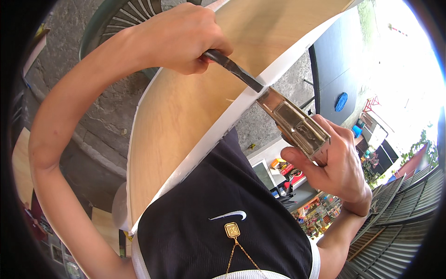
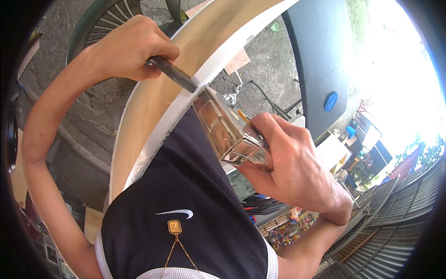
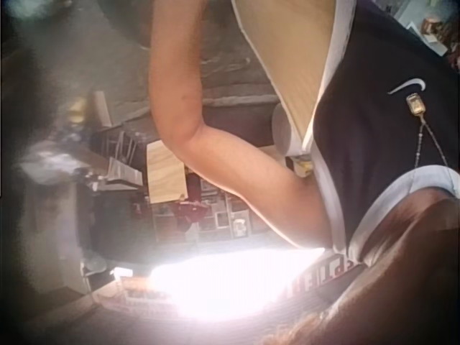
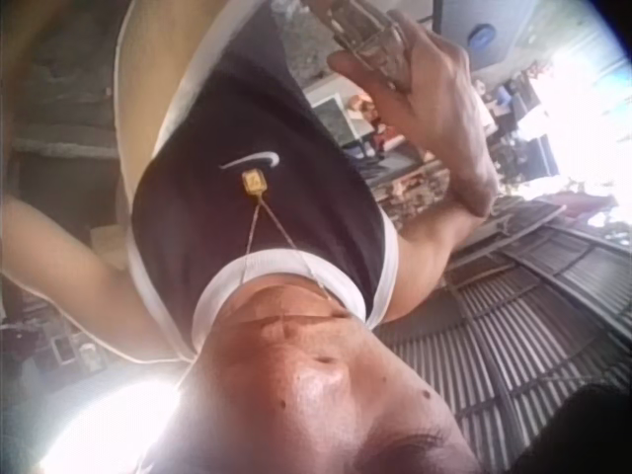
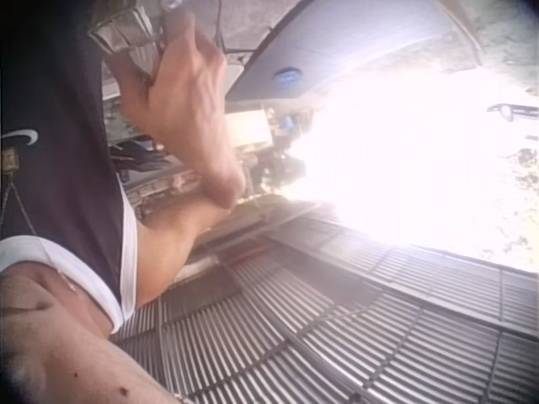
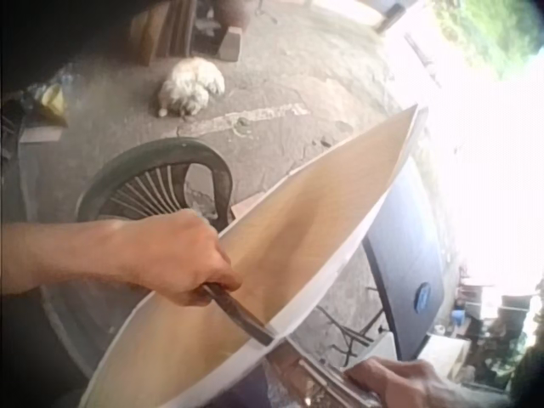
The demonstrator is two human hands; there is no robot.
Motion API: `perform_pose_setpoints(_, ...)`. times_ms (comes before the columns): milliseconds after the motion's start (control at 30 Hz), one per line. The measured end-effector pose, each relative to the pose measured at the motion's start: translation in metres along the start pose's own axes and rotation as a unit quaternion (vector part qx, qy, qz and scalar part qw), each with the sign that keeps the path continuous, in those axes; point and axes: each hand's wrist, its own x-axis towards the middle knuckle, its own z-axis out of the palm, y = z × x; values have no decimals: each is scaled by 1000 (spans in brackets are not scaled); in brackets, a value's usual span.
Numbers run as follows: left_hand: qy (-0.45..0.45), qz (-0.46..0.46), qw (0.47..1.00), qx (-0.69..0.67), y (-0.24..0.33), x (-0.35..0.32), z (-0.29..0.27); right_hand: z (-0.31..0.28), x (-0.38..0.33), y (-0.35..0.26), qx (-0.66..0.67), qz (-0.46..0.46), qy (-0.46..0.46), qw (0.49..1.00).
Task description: The person uses a hammer and a metal nail gun to secure a white strip along the edge of a large, curved wooden board. The person repeatedly hammers nails into the strip to attach it to the board, working along the length of the edge.
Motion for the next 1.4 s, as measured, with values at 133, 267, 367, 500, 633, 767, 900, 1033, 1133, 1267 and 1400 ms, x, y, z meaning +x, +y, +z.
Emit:
perform_pose_setpoints(133, 5, -12, 1000, 1, 2, 0, 2, -1, 2, 1, -23, 25, -5, 999)
perform_pose_setpoints(267, 4, 2, 1000, 1, 1, 1, 3, 11, 5, 16, -25, 22, -1, 999)
perform_pose_setpoints(367, 42, 2, 999, 5, -3, 0, 6, 13, 7, 18, -8, -9, 35, 999)
perform_pose_setpoints(500, 40, -9, 999, 34, 1, -5, 0, 7, 1, 17, 36, -19, 82, 996)
perform_pose_setpoints(633, 31, -29, 998, 38, 4, -6, -1, -2, -7, 22, 75, 0, 75, 994)
perform_pose_setpoints(767, -8, -46, 998, 47, 10, -5, -10, -3, -1, 15, 25, -27, 51, 998)
perform_pose_setpoints(900, 1, -36, 998, 44, 6, -8, -7, 2, 9, 17, 45, 71, 20, 996)
perform_pose_setpoints(1033, -16, -44, 998, 35, 14, -11, -23, 15, 17, 29, 69, 20, 168, 983)
perform_pose_setpoints(1133, -35, -76, 997, 4, 19, -14, -34, 30, 41, 34, 65, -43, 372, 925)
perform_pose_setpoints(1267, -48, -95, 994, 28, 32, -9, -51, 36, 82, 43, 88, -52, 492, 865)
perform_pose_setpoints(1400, -52, -83, 990, 106, 47, -4, -70, 45, 93, 44, 198, -40, 487, 850)
